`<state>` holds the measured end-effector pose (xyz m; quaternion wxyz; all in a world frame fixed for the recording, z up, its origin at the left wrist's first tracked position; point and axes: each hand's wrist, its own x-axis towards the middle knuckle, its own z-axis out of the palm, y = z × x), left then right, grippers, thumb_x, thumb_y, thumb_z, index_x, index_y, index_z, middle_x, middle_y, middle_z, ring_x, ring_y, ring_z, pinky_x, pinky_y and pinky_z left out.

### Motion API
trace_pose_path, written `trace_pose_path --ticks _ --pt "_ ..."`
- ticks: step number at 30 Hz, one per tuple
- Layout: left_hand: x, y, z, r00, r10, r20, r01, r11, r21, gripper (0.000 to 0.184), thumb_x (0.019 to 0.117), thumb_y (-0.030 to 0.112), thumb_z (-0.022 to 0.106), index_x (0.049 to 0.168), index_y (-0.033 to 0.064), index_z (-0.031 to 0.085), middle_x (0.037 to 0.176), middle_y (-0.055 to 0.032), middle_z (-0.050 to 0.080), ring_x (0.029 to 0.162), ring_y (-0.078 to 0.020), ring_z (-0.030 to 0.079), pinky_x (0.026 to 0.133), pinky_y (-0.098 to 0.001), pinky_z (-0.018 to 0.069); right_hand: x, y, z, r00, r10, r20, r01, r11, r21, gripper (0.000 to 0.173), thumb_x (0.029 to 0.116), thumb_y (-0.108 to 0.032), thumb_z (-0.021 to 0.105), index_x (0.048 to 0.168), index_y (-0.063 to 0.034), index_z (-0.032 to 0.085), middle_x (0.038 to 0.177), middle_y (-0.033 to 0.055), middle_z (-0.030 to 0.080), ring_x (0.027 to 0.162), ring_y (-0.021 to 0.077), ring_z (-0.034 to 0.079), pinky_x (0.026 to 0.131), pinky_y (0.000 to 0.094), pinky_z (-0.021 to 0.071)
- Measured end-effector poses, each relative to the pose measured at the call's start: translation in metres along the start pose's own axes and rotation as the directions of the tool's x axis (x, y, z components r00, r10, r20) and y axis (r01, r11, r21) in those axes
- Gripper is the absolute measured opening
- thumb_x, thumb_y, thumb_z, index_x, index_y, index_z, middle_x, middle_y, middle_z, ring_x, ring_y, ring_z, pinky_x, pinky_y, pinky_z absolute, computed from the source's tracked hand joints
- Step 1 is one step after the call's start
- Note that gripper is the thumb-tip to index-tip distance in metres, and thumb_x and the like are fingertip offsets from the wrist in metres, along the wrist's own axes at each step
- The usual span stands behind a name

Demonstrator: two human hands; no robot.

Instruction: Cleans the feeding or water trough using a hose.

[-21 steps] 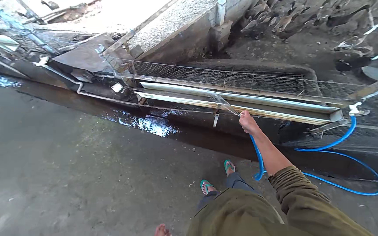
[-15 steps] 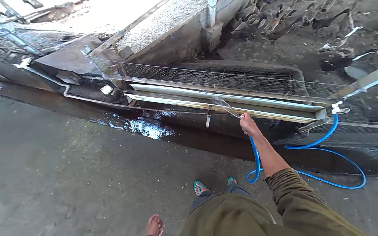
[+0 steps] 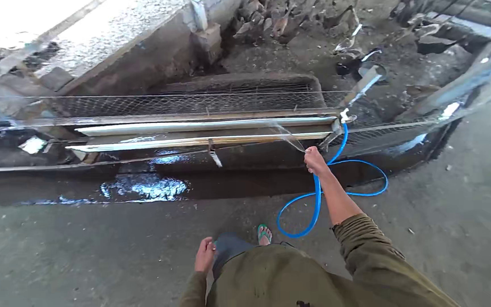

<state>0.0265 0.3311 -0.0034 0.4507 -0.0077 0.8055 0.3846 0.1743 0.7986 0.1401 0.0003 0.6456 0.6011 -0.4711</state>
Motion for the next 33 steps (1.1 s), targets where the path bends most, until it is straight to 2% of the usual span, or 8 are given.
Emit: trace_pose_path --ticks 4,8,14,18,21,25,30,33 --pt "0.001 0.087 0.080 0.927 0.216 0.306 -0.287 0.934 0.213 0.046 0.1058 0.019 0.056 0.145 -0.0030 0.049 0.120 -0.0259 0.066 0.108 -0.0351 0.067 0.098 -0.0499 0.0526 0.011 0.025 -0.054 0.995 0.061 -0.085 -0.054 0.995 0.089 0.038 0.1120 -0.024 0.030 0.148 -0.0121 0.035 0.089 0.0087 0.050 0.061 0.0168 0.046 0.057 0.0350 0.0424" --pt "0.003 0.153 0.188 0.681 0.157 0.715 -0.477 0.836 0.271 0.071 0.0958 0.030 0.073 0.152 0.0012 0.041 0.133 -0.0222 0.062 0.122 -0.0330 0.062 0.108 -0.0481 0.0481 0.036 0.033 -0.081 0.980 0.144 -0.137 -0.112 0.970 0.216 0.034 0.1096 -0.017 0.037 0.143 -0.0082 0.036 0.079 0.0047 0.044 0.053 0.0121 0.041 0.050 0.0291 0.0396" --pt "0.023 0.156 0.327 0.436 0.033 0.900 -0.594 0.761 0.260 0.111 0.0770 0.039 0.091 0.160 0.0012 0.027 0.167 -0.0232 0.023 0.153 -0.0341 0.030 0.124 -0.0469 0.0296 0.091 0.008 -0.113 0.963 0.213 -0.166 -0.145 0.925 0.350 0.009 0.1077 -0.009 0.038 0.110 -0.0033 0.044 0.064 -0.0001 0.038 0.042 0.0070 0.036 0.040 0.0213 0.0360" --pt "0.060 0.160 0.360 0.432 0.041 0.901 -0.478 0.858 0.190 0.074 0.0864 0.028 0.083 0.147 0.0025 0.048 0.138 -0.0223 0.059 0.126 -0.0319 0.059 0.109 -0.0481 0.0468 0.151 -0.012 -0.136 0.943 0.273 -0.187 -0.241 0.954 0.178 0.011 0.1068 -0.011 0.040 0.102 -0.0035 0.047 0.063 -0.0008 0.038 0.041 0.0070 0.036 0.041 0.0218 0.0374" --pt "0.101 0.188 0.375 0.363 -0.049 0.931 -0.489 0.840 0.235 0.051 0.0908 0.032 0.079 0.126 -0.0002 0.060 0.109 -0.0206 0.066 0.099 -0.0312 0.064 0.093 -0.0503 0.0511 0.216 -0.021 -0.150 0.917 0.332 -0.221 -0.345 0.938 -0.025 0.021 0.1051 -0.011 0.045 0.121 0.0020 0.049 0.077 0.0047 0.044 0.052 0.0113 0.042 0.050 0.0287 0.0428" --pt "0.158 0.217 0.387 0.302 -0.187 0.935 -0.531 0.781 0.328 0.050 0.0915 0.038 0.078 0.120 -0.0015 0.064 0.109 -0.0228 0.065 0.100 -0.0337 0.063 0.093 -0.0534 0.0491 0.303 -0.032 -0.156 0.887 0.389 -0.250 -0.445 0.865 -0.231 0.032 0.1084 -0.020 0.042 0.127 0.0048 0.050 0.085 0.0095 0.048 0.060 0.0166 0.046 0.058 0.0348 0.0464" --pt "0.217 0.212 0.397 0.330 -0.250 0.910 -0.539 0.742 0.400 0.050 0.0918 0.047 0.075 0.117 0.0040 0.068 0.109 -0.0199 0.067 0.102 -0.0336 0.063 0.094 -0.0558 0.0485 0.390 -0.029 -0.157 0.909 0.344 -0.236 -0.414 0.809 -0.418 0.038 0.1091 -0.023 0.042 0.124 0.0092 0.056 0.094 0.0179 0.056 0.070 0.0235 0.054 0.070 0.0432 0.0499" --pt "0.243 0.196 0.405 0.332 -0.264 0.905 -0.519 0.750 0.409 0.050 0.0934 0.045 0.074 0.120 0.0026 0.068 0.119 -0.0227 0.067 0.114 -0.0359 0.063 0.103 -0.0559 0.0465 0.434 -0.033 -0.155 0.923 0.325 -0.207 -0.385 0.743 -0.548 0.037 0.1077 -0.018 0.045 0.124 0.0122 0.059 0.115 0.0299 0.061 0.096 0.0371 0.062 0.087 0.0560 0.0500"
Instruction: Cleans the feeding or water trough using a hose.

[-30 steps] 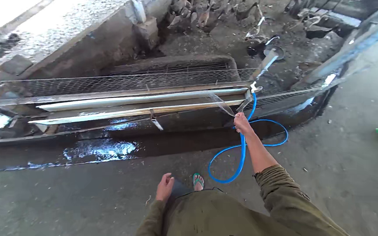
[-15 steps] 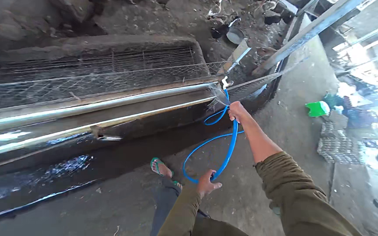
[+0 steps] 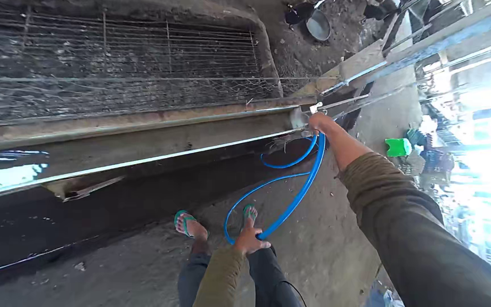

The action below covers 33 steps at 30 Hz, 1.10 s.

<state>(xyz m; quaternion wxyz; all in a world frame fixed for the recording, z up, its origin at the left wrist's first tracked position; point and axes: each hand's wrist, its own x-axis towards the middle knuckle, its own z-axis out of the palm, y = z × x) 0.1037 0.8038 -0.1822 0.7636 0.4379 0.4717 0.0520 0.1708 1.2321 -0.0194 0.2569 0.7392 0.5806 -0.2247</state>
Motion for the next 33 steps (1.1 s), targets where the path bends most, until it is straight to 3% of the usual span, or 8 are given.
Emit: trace_pose_path --ticks 5,9,13,16,18,21,23,33 --pt "0.024 -0.015 0.009 0.977 0.033 -0.212 -0.068 0.985 -0.158 0.042 0.0960 0.041 0.070 0.107 -0.0003 0.066 0.092 -0.0182 0.064 0.088 -0.0305 0.062 0.085 -0.0495 0.0499 0.058 -0.019 0.009 0.999 0.004 0.042 0.002 0.990 -0.139 0.036 0.1079 -0.018 0.043 0.125 0.0109 0.057 0.117 0.0272 0.057 0.095 0.0338 0.058 0.083 0.0523 0.0480" --pt "0.050 0.001 0.019 0.860 -0.051 -0.508 -0.067 0.975 -0.212 0.039 0.0984 0.036 0.066 0.098 -0.0027 0.070 0.085 -0.0203 0.068 0.085 -0.0348 0.067 0.083 -0.0537 0.0523 0.134 -0.019 0.033 0.990 -0.140 0.028 0.142 0.974 -0.177 0.040 0.1050 -0.014 0.053 0.130 0.0172 0.055 0.137 0.0362 0.055 0.129 0.0467 0.054 0.106 0.0621 0.0422" --pt "0.078 0.023 0.051 0.812 -0.109 -0.574 -0.039 0.970 -0.239 0.037 0.0978 0.033 0.065 0.088 -0.0020 0.068 0.074 -0.0175 0.064 0.075 -0.0338 0.066 0.074 -0.0535 0.0516 0.171 -0.010 0.044 0.981 -0.091 0.173 0.145 0.932 -0.332 0.038 0.1076 -0.016 0.046 0.129 0.0130 0.057 0.134 0.0329 0.056 0.123 0.0433 0.057 0.102 0.0607 0.0441" --pt "0.096 0.036 0.063 0.757 -0.133 -0.640 -0.045 0.966 -0.253 0.035 0.0951 0.030 0.067 0.083 -0.0020 0.067 0.070 -0.0160 0.062 0.070 -0.0320 0.064 0.069 -0.0517 0.0506 0.180 -0.018 0.041 0.975 -0.111 0.191 0.167 0.936 -0.308 0.036 0.1065 -0.018 0.049 0.128 0.0083 0.060 0.121 0.0268 0.062 0.106 0.0358 0.062 0.092 0.0561 0.0484" --pt "0.102 0.043 0.069 0.721 -0.148 -0.677 -0.043 0.966 -0.257 0.032 0.0922 0.027 0.069 0.079 -0.0016 0.066 0.067 -0.0146 0.061 0.067 -0.0309 0.062 0.066 -0.0511 0.0491 0.192 -0.010 0.047 0.966 -0.103 0.236 0.144 0.976 -0.163 0.029 0.1062 -0.023 0.049 0.120 0.0005 0.059 0.087 0.0088 0.051 0.066 0.0162 0.047 0.061 0.0344 0.0438" --pt "0.108 0.048 0.069 0.689 -0.167 -0.705 -0.033 0.965 -0.261 0.032 0.0913 0.027 0.069 0.076 -0.0006 0.064 0.065 -0.0128 0.059 0.065 -0.0296 0.061 0.064 -0.0506 0.0477 0.183 -0.012 0.042 0.920 -0.069 0.386 0.049 0.997 0.061 0.014 0.1052 -0.017 0.044 0.105 -0.0061 0.053 0.070 -0.0018 0.039 0.049 0.0051 0.033 0.046 0.0202 0.0317" --pt "0.113 0.049 0.070 0.671 -0.171 -0.721 -0.029 0.966 -0.255 0.034 0.0923 0.029 0.068 0.074 0.0005 0.063 0.063 -0.0116 0.058 0.064 -0.0284 0.060 0.063 -0.0500 0.0469 0.183 -0.014 0.042 0.893 -0.059 0.446 0.021 0.996 0.089 0.012 0.1024 -0.011 0.042 0.092 -0.0097 0.049 0.060 -0.0040 0.036 0.042 0.0026 0.030 0.039 0.0167 0.0264" --pt "0.131 0.042 0.086 0.605 -0.204 -0.770 0.007 0.968 -0.251 0.039 0.0946 0.033 0.065 0.071 0.0016 0.063 0.063 -0.0120 0.060 0.065 -0.0300 0.063 0.065 -0.0512 0.0488 0.191 -0.027 0.073 0.703 -0.184 0.687 0.017 0.970 0.242 0.017 0.1102 -0.024 0.039 0.104 -0.0118 0.049 0.060 -0.0049 0.037 0.040 0.0012 0.031 0.037 0.0150 0.0273"
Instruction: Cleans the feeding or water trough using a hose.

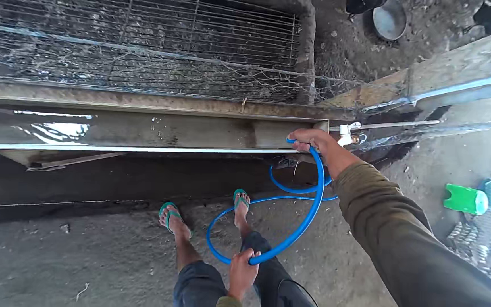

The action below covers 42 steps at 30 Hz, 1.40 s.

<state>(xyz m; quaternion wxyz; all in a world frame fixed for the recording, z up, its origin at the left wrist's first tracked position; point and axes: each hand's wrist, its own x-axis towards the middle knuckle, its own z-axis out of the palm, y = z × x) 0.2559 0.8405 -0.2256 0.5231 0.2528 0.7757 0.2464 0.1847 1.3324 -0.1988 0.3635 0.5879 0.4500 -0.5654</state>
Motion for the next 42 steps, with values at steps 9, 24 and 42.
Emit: trace_pose_path --ticks 9,24,42 --pt "-0.012 -0.015 0.025 0.992 -0.072 -0.105 0.072 0.997 -0.009 0.040 0.0939 0.032 0.065 0.069 0.0008 0.064 0.063 -0.0125 0.062 0.065 -0.0296 0.064 0.072 -0.0515 0.0491 0.044 -0.036 0.057 0.914 -0.159 0.372 0.142 0.987 0.073 0.021 0.1114 -0.030 0.039 0.107 -0.0130 0.051 0.057 -0.0051 0.038 0.036 -0.0012 0.030 0.033 0.0128 0.0269" --pt "-0.016 -0.023 0.034 0.970 -0.186 -0.155 0.178 0.982 -0.063 0.038 0.0930 0.031 0.066 0.069 0.0014 0.064 0.060 -0.0111 0.059 0.062 -0.0281 0.062 0.065 -0.0504 0.0483 0.027 -0.094 0.128 0.874 -0.223 0.431 0.301 0.946 -0.121 0.026 0.1121 -0.034 0.039 0.127 -0.0161 0.050 0.065 -0.0033 0.039 0.040 0.0007 0.030 0.036 0.0146 0.0272" --pt "0.011 -0.004 -0.003 0.971 0.005 -0.239 -0.028 0.996 -0.090 0.037 0.0928 0.026 0.066 0.067 -0.0004 0.062 0.062 -0.0131 0.060 0.064 -0.0305 0.063 0.074 -0.0531 0.0484 -0.075 0.000 -0.009 0.834 -0.047 -0.550 -0.127 0.953 -0.274 0.024 0.1096 -0.015 0.038 0.098 -0.0010 0.053 0.066 0.0001 0.040 0.047 0.0077 0.036 0.048 0.0228 0.0370"
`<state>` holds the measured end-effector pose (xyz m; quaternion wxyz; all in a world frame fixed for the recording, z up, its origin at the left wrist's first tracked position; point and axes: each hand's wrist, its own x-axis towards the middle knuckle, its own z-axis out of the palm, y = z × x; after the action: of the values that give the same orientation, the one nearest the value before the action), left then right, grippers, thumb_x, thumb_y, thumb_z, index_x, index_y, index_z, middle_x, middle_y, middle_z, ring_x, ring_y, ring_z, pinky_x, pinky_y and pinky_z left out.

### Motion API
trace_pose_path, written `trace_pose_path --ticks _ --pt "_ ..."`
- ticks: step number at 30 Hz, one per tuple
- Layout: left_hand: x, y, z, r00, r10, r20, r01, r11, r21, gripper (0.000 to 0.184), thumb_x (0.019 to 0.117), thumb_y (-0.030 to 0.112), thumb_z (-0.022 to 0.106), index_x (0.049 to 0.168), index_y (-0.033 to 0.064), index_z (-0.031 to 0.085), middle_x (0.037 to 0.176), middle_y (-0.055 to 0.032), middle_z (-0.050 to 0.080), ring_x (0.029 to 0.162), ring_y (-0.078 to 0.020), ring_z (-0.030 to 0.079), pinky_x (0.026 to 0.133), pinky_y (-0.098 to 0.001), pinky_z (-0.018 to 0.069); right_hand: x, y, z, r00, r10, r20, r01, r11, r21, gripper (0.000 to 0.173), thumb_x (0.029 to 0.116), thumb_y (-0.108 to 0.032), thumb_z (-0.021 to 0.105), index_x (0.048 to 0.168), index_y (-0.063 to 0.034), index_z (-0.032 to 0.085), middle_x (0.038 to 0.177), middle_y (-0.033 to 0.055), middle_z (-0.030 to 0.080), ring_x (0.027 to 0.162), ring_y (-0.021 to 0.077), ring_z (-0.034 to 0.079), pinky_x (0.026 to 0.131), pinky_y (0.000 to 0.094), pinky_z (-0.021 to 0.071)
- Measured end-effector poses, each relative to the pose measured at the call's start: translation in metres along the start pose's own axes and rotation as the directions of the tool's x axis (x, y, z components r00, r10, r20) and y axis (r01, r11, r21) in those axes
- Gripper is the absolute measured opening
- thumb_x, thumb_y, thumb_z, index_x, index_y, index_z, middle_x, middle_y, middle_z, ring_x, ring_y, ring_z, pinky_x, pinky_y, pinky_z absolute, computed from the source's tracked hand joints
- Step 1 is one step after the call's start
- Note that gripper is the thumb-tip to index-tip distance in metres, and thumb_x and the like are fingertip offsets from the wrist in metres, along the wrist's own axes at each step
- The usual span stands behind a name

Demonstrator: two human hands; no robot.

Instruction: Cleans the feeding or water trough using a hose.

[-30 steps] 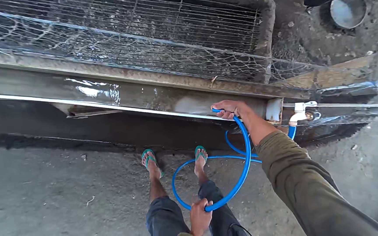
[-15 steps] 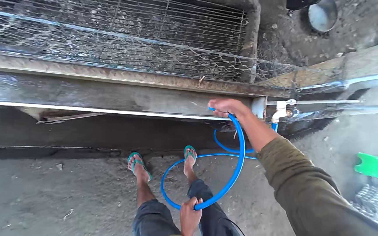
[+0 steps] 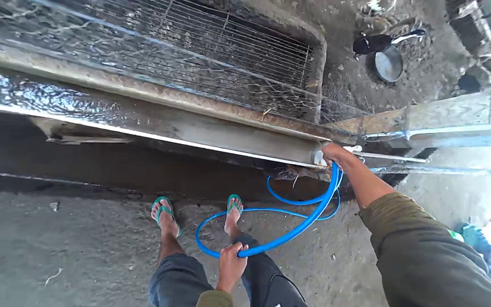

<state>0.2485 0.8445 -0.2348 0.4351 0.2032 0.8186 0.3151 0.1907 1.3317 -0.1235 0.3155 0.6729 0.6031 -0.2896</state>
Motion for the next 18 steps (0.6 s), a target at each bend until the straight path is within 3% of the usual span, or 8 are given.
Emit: trace_pose_path --ticks 2,4,7,13,18 --pt "0.002 0.000 -0.005 0.999 -0.026 0.038 0.025 1.000 0.016 0.036 0.0946 0.026 0.065 0.070 -0.0006 0.064 0.065 -0.0140 0.062 0.068 -0.0312 0.065 0.078 -0.0526 0.0485 0.006 0.001 0.005 0.995 -0.083 0.056 0.072 0.983 0.166 0.023 0.1106 -0.014 0.031 0.096 -0.0057 0.047 0.057 -0.0031 0.035 0.040 0.0059 0.033 0.041 0.0207 0.0348" --pt "0.006 -0.002 -0.010 0.995 -0.062 0.072 0.059 0.997 0.045 0.037 0.0959 0.027 0.063 0.072 -0.0009 0.065 0.069 -0.0150 0.065 0.073 -0.0318 0.066 0.083 -0.0525 0.0476 0.007 -0.007 0.011 0.980 -0.162 0.118 0.119 0.944 0.309 0.025 0.1146 -0.021 0.024 0.106 -0.0078 0.043 0.059 -0.0038 0.032 0.039 0.0062 0.032 0.039 0.0205 0.0342" --pt "0.004 -0.016 -0.008 0.981 -0.138 0.137 0.127 0.988 0.083 0.037 0.0978 0.030 0.060 0.078 -0.0010 0.068 0.076 -0.0161 0.068 0.082 -0.0328 0.068 0.092 -0.0525 0.0462 -0.006 -0.028 0.034 0.963 -0.230 0.141 0.153 0.896 0.416 0.026 0.1157 -0.028 0.022 0.111 -0.0112 0.041 0.060 -0.0045 0.032 0.038 0.0046 0.030 0.035 0.0190 0.0314" --pt "-0.005 -0.051 0.007 0.924 -0.256 0.284 0.224 0.965 0.138 0.035 0.0992 0.033 0.058 0.090 0.0022 0.072 0.090 -0.0163 0.073 0.097 -0.0330 0.070 0.100 -0.0523 0.0443 -0.021 -0.079 0.101 0.925 -0.343 0.162 0.274 0.900 0.338 0.030 0.1152 -0.034 0.024 0.131 -0.0141 0.040 0.069 -0.0035 0.036 0.045 0.0062 0.032 0.040 0.0216 0.0314" --pt "-0.011 -0.071 -0.014 0.868 -0.326 0.375 0.301 0.945 0.124 0.037 0.1019 0.034 0.055 0.094 0.0023 0.071 0.095 -0.0167 0.073 0.101 -0.0326 0.069 0.101 -0.0519 0.0433 -0.038 -0.137 0.153 0.895 -0.415 0.163 0.344 0.876 0.338 0.030 0.1151 -0.035 0.024 0.129 -0.0149 0.042 0.067 -0.0038 0.038 0.044 0.0050 0.033 0.039 0.0204 0.0320"
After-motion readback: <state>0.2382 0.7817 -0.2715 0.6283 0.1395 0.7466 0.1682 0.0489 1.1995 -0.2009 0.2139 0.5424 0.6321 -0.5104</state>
